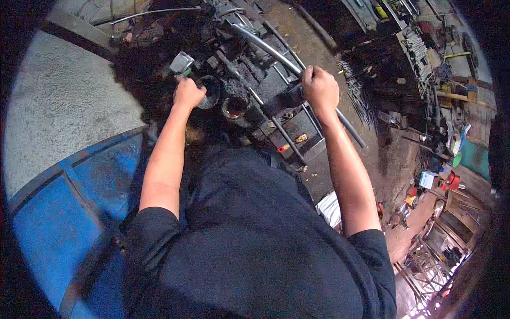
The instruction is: Manually bending and shaping metal rods using a fabrication machine.
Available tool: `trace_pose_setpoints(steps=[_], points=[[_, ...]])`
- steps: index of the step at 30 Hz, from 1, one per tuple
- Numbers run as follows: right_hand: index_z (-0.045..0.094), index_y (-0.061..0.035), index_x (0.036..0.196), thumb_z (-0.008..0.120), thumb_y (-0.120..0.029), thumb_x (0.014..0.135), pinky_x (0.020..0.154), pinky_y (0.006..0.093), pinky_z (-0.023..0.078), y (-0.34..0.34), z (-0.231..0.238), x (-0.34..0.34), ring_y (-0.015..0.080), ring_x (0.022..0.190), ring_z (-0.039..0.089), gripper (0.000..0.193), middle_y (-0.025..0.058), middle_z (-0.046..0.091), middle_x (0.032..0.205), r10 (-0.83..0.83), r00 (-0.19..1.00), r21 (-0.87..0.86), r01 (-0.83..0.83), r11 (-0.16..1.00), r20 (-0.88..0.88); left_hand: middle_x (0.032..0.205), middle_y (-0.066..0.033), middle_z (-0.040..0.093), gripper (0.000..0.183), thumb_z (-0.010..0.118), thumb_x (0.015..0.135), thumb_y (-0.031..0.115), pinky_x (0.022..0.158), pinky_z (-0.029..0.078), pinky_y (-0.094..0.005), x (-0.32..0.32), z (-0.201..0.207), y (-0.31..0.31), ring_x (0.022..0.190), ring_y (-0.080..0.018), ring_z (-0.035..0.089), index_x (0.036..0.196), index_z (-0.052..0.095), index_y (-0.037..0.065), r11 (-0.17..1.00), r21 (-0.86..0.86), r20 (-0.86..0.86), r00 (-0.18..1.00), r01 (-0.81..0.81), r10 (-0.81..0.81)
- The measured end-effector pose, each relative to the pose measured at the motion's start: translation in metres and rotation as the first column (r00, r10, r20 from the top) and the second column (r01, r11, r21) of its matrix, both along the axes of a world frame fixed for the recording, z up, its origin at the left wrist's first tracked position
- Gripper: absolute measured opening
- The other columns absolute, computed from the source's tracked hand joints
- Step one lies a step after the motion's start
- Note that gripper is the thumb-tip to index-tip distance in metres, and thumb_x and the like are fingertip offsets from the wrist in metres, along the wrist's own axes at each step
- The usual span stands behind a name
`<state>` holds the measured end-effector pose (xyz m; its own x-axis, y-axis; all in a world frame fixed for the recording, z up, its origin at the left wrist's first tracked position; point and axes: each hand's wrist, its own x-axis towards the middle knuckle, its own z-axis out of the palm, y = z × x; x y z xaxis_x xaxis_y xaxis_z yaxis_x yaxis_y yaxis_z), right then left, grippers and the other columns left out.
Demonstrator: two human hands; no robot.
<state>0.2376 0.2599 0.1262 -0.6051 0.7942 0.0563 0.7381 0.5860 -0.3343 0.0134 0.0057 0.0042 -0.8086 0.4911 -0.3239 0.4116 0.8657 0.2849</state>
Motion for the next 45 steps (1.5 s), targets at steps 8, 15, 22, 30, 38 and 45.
trace_pose_setpoints(steps=[8, 15, 22, 30, 38, 45], points=[[0.065, -0.0020, 0.074, 0.047, -0.030, 0.084, 0.070, 0.0475, 0.050, 0.000, 0.000, 0.003, 0.0404, 0.072, 0.062, 0.035, 0.0226, 0.063, 0.076, 0.022, 0.999, 0.022, -0.021, 1.000, -0.044, 0.093, -0.0298, 0.062, 0.046, 0.069, 0.070, 0.031, 0.081, 0.049, -0.0459, 0.001, 0.004, 0.003, 0.089, -0.0412, 0.062, 0.089, 0.062, -0.010, 1.000, 0.012, -0.010, 1.000, 0.007, -0.006], [0.065, -0.0019, 0.073, 0.046, -0.033, 0.084, 0.071, 0.0484, 0.049, 0.001, 0.000, 0.004, 0.0411, 0.073, 0.062, 0.038, 0.0233, 0.062, 0.076, -0.008, 0.999, -0.015, 0.008, 1.000, -0.031, 0.091, -0.0288, 0.063, 0.041, 0.069, 0.070, 0.031, 0.079, 0.050, -0.0457, 0.001, 0.004, 0.003, 0.088, -0.0405, 0.062, 0.084, 0.065, -0.008, 1.000, 0.000, -0.001, 1.000, 0.002, -0.002], [0.065, -0.0018, 0.074, 0.045, -0.034, 0.085, 0.074, 0.0481, 0.048, -0.002, 0.003, 0.005, 0.0411, 0.076, 0.061, 0.039, 0.0241, 0.062, 0.078, 0.003, 1.000, -0.018, -0.004, 1.000, -0.025, 0.091, -0.0285, 0.063, 0.041, 0.068, 0.070, 0.032, 0.080, 0.050, -0.0454, 0.002, 0.010, 0.003, 0.087, -0.0400, 0.063, 0.084, 0.065, -0.007, 1.000, -0.011, 0.024, 1.000, 0.003, -0.003], [0.065, -0.0024, 0.075, 0.044, -0.035, 0.085, 0.073, 0.0482, 0.048, 0.000, 0.000, 0.008, 0.0410, 0.076, 0.061, 0.040, 0.0225, 0.063, 0.077, -0.004, 1.000, -0.034, 0.004, 0.999, -0.006, 0.097, -0.0326, 0.060, 0.049, 0.069, 0.070, 0.031, 0.082, 0.050, -0.0447, 0.003, 0.007, 0.001, 0.092, -0.0413, 0.061, 0.092, 0.061, -0.011, 1.000, 0.008, 0.029, 1.000, 0.005, -0.005], [0.065, -0.0028, 0.077, 0.046, -0.033, 0.085, 0.071, 0.0477, 0.049, -0.001, 0.004, 0.005, 0.0401, 0.073, 0.062, 0.037, 0.0219, 0.063, 0.076, -0.005, 1.000, -0.012, 0.005, 1.000, -0.017, 0.094, -0.0307, 0.061, 0.048, 0.069, 0.070, 0.031, 0.082, 0.050, -0.0450, 0.007, 0.006, 0.001, 0.090, -0.0412, 0.061, 0.093, 0.060, -0.010, 0.997, 0.075, -0.019, 1.000, 0.007, -0.005], [0.065, -0.0010, 0.075, 0.045, -0.033, 0.086, 0.071, 0.0484, 0.049, -0.002, 0.004, 0.007, 0.0415, 0.074, 0.061, 0.039, 0.0245, 0.062, 0.077, 0.003, 1.000, -0.017, -0.003, 1.000, 0.002, 0.116, -0.0428, 0.044, 0.081, 0.067, 0.073, 0.032, 0.090, 0.046, -0.0439, 0.003, -0.008, -0.004, 0.098, -0.0432, 0.058, 0.122, 0.033, -0.023, 0.997, 0.081, 0.085, 0.996, 0.008, -0.015]])
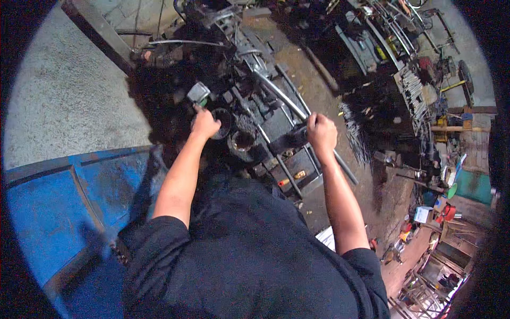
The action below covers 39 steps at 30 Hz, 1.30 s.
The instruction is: Manually bending and shaping metal rods using a fabrication machine.
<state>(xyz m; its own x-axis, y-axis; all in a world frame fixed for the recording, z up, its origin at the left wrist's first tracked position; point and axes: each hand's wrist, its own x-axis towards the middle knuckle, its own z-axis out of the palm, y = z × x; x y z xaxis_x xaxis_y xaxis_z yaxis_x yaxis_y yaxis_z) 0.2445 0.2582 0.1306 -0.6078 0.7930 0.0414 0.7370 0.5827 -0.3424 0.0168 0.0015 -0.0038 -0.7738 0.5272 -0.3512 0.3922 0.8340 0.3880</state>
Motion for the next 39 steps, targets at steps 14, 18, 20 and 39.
trace_pose_setpoints(steps=[14, 18, 20, 39], points=[[0.063, -0.0018, 0.073, 0.047, -0.038, 0.088, 0.068, 0.0480, 0.049, -0.001, 0.007, 0.004, 0.0389, 0.071, 0.062, 0.043, 0.0207, 0.063, 0.074, 0.008, 0.998, 0.062, -0.004, 0.998, -0.069, 0.111, -0.0368, 0.052, 0.073, 0.068, 0.071, 0.032, 0.085, 0.049, -0.0429, -0.003, 0.011, -0.001, 0.094, -0.0403, 0.061, 0.115, 0.043, -0.020, 0.999, -0.038, 0.010, 1.000, 0.018, -0.017], [0.063, -0.0021, 0.072, 0.047, -0.040, 0.089, 0.067, 0.0481, 0.049, -0.003, 0.008, 0.005, 0.0386, 0.072, 0.062, 0.044, 0.0201, 0.063, 0.075, 0.032, 0.996, 0.065, -0.027, 0.997, -0.079, 0.098, -0.0318, 0.060, 0.060, 0.068, 0.071, 0.033, 0.082, 0.051, -0.0432, -0.003, 0.014, 0.002, 0.089, -0.0394, 0.062, 0.105, 0.054, -0.015, 0.997, -0.077, -0.079, 0.997, -0.010, 0.004], [0.062, -0.0020, 0.071, 0.047, -0.039, 0.089, 0.068, 0.0475, 0.049, -0.003, 0.006, 0.008, 0.0382, 0.072, 0.062, 0.044, 0.0199, 0.063, 0.076, 0.005, 0.998, 0.056, -0.002, 0.998, -0.063, 0.096, -0.0300, 0.061, 0.049, 0.068, 0.070, 0.032, 0.081, 0.051, -0.0437, -0.003, 0.020, 0.002, 0.088, -0.0389, 0.063, 0.095, 0.061, -0.010, 0.997, -0.075, -0.017, 1.000, 0.019, -0.020], [0.064, 0.0003, 0.075, 0.048, -0.036, 0.084, 0.073, 0.0475, 0.049, 0.001, 0.010, 0.008, 0.0403, 0.075, 0.062, 0.041, 0.0228, 0.063, 0.079, -0.044, 0.997, -0.020, 0.042, 0.999, -0.063, 0.092, -0.0288, 0.063, 0.044, 0.072, 0.069, 0.031, 0.081, 0.049, -0.0450, 0.000, 0.030, 0.005, 0.089, -0.0404, 0.061, 0.082, 0.063, -0.009, 0.999, -0.037, -0.049, 0.999, 0.002, -0.004]])
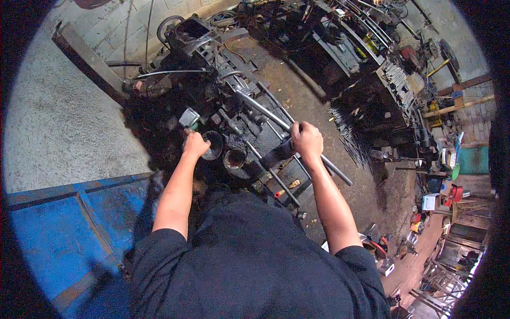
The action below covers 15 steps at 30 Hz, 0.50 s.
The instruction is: Manually bending and shaping metal rods using a fabrication machine.
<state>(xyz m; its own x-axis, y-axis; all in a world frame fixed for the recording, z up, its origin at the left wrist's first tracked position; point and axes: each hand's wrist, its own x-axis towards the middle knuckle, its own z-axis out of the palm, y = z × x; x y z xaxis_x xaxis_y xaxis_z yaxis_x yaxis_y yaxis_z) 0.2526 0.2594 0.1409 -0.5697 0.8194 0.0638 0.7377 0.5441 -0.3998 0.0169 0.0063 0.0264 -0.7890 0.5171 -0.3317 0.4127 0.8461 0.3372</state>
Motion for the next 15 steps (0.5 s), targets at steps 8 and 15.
trace_pose_setpoints(steps=[8, 15], points=[[0.065, 0.0001, 0.078, 0.048, -0.036, 0.083, 0.074, 0.0474, 0.049, -0.001, 0.007, -0.001, 0.0410, 0.077, 0.062, 0.040, 0.0239, 0.063, 0.079, -0.004, 1.000, -0.071, 0.006, 0.997, 0.026, 0.100, -0.0348, 0.058, 0.065, 0.068, 0.071, 0.033, 0.082, 0.051, -0.0427, -0.005, -0.011, -0.001, 0.089, -0.0405, 0.062, 0.108, 0.051, -0.018, 0.997, -0.073, -0.003, 1.000, 0.002, -0.002], [0.065, -0.0001, 0.079, 0.048, -0.039, 0.083, 0.074, 0.0486, 0.048, 0.001, 0.002, 0.002, 0.0419, 0.078, 0.062, 0.043, 0.0257, 0.063, 0.079, -0.039, 0.996, -0.080, 0.045, 0.996, 0.074, 0.106, -0.0393, 0.053, 0.074, 0.068, 0.071, 0.034, 0.085, 0.049, -0.0424, -0.007, -0.020, -0.003, 0.093, -0.0397, 0.061, 0.114, 0.044, -0.022, 0.995, -0.093, 0.037, 0.999, 0.035, -0.032]])
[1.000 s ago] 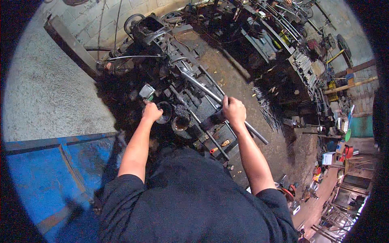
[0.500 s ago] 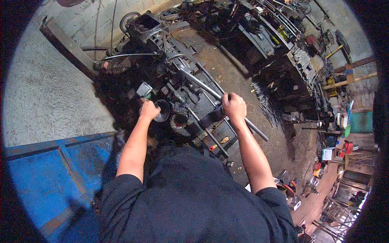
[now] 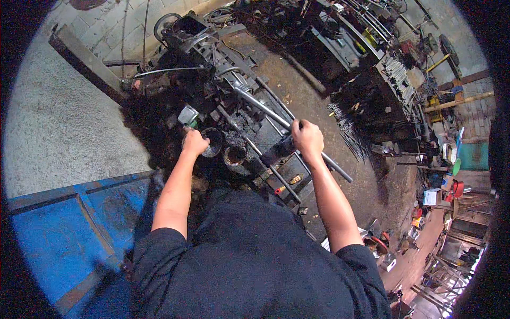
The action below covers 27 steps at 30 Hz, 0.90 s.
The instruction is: Manually bending and shaping metal rods using a fabrication machine.
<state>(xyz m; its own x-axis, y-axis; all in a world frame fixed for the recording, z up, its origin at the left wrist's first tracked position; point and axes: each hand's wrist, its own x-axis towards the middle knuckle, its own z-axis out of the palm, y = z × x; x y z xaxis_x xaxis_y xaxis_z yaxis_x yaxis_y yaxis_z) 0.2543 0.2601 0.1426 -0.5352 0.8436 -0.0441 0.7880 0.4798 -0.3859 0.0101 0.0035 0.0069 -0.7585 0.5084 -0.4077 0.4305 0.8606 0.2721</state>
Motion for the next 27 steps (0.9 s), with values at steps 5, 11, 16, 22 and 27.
trace_pose_setpoints(steps=[5, 11, 16, 22, 27], points=[[0.065, 0.0011, 0.078, 0.048, -0.041, 0.083, 0.074, 0.0486, 0.048, -0.002, 0.003, -0.001, 0.0426, 0.079, 0.062, 0.046, 0.0262, 0.063, 0.078, -0.009, 1.000, -0.055, 0.010, 0.998, 0.008, 0.107, -0.0370, 0.054, 0.065, 0.067, 0.072, 0.033, 0.083, 0.049, -0.0443, 0.000, -0.001, 0.001, 0.091, -0.0403, 0.061, 0.108, 0.051, -0.018, 1.000, 0.012, -0.068, 0.998, 0.013, -0.012], [0.066, 0.0010, 0.082, 0.048, -0.041, 0.082, 0.077, 0.0483, 0.048, 0.004, 0.002, 0.001, 0.0426, 0.082, 0.062, 0.046, 0.0260, 0.063, 0.081, -0.019, 1.000, -0.099, 0.019, 0.995, -0.002, 0.099, -0.0310, 0.060, 0.039, 0.065, 0.074, 0.030, 0.078, 0.051, -0.0447, 0.000, 0.004, 0.001, 0.086, -0.0409, 0.062, 0.086, 0.064, -0.007, 1.000, 0.017, -0.084, 0.996, 0.012, -0.010], [0.067, -0.0010, 0.087, 0.048, -0.042, 0.081, 0.079, 0.0471, 0.048, 0.000, 0.007, 0.001, 0.0420, 0.084, 0.062, 0.045, 0.0265, 0.063, 0.084, -0.029, 0.999, -0.117, 0.034, 0.993, 0.046, 0.089, -0.0289, 0.063, 0.037, 0.064, 0.074, 0.027, 0.077, 0.051, -0.0450, -0.002, -0.001, -0.001, 0.084, -0.0399, 0.063, 0.086, 0.064, -0.008, 0.999, 0.035, -0.095, 0.995, 0.023, -0.020], [0.066, 0.0003, 0.085, 0.047, -0.042, 0.082, 0.078, 0.0480, 0.048, 0.001, 0.003, 0.001, 0.0430, 0.083, 0.062, 0.046, 0.0268, 0.063, 0.083, -0.020, 0.999, -0.095, 0.023, 0.995, 0.032, 0.085, -0.0293, 0.063, 0.027, 0.059, 0.071, 0.017, 0.077, 0.050, -0.0463, -0.001, 0.006, 0.001, 0.083, -0.0411, 0.063, 0.081, 0.065, -0.008, 0.999, 0.043, -0.080, 0.997, 0.019, -0.015], [0.066, 0.0002, 0.083, 0.045, -0.040, 0.084, 0.078, 0.0483, 0.048, -0.002, 0.006, 0.001, 0.0430, 0.081, 0.062, 0.046, 0.0265, 0.063, 0.082, -0.022, 0.999, -0.069, 0.025, 0.997, 0.046, 0.085, -0.0292, 0.063, 0.025, 0.058, 0.071, 0.015, 0.077, 0.050, -0.0467, -0.001, 0.004, 0.001, 0.082, -0.0416, 0.063, 0.080, 0.065, -0.007, 0.999, 0.041, -0.100, 0.995, 0.006, -0.002]])
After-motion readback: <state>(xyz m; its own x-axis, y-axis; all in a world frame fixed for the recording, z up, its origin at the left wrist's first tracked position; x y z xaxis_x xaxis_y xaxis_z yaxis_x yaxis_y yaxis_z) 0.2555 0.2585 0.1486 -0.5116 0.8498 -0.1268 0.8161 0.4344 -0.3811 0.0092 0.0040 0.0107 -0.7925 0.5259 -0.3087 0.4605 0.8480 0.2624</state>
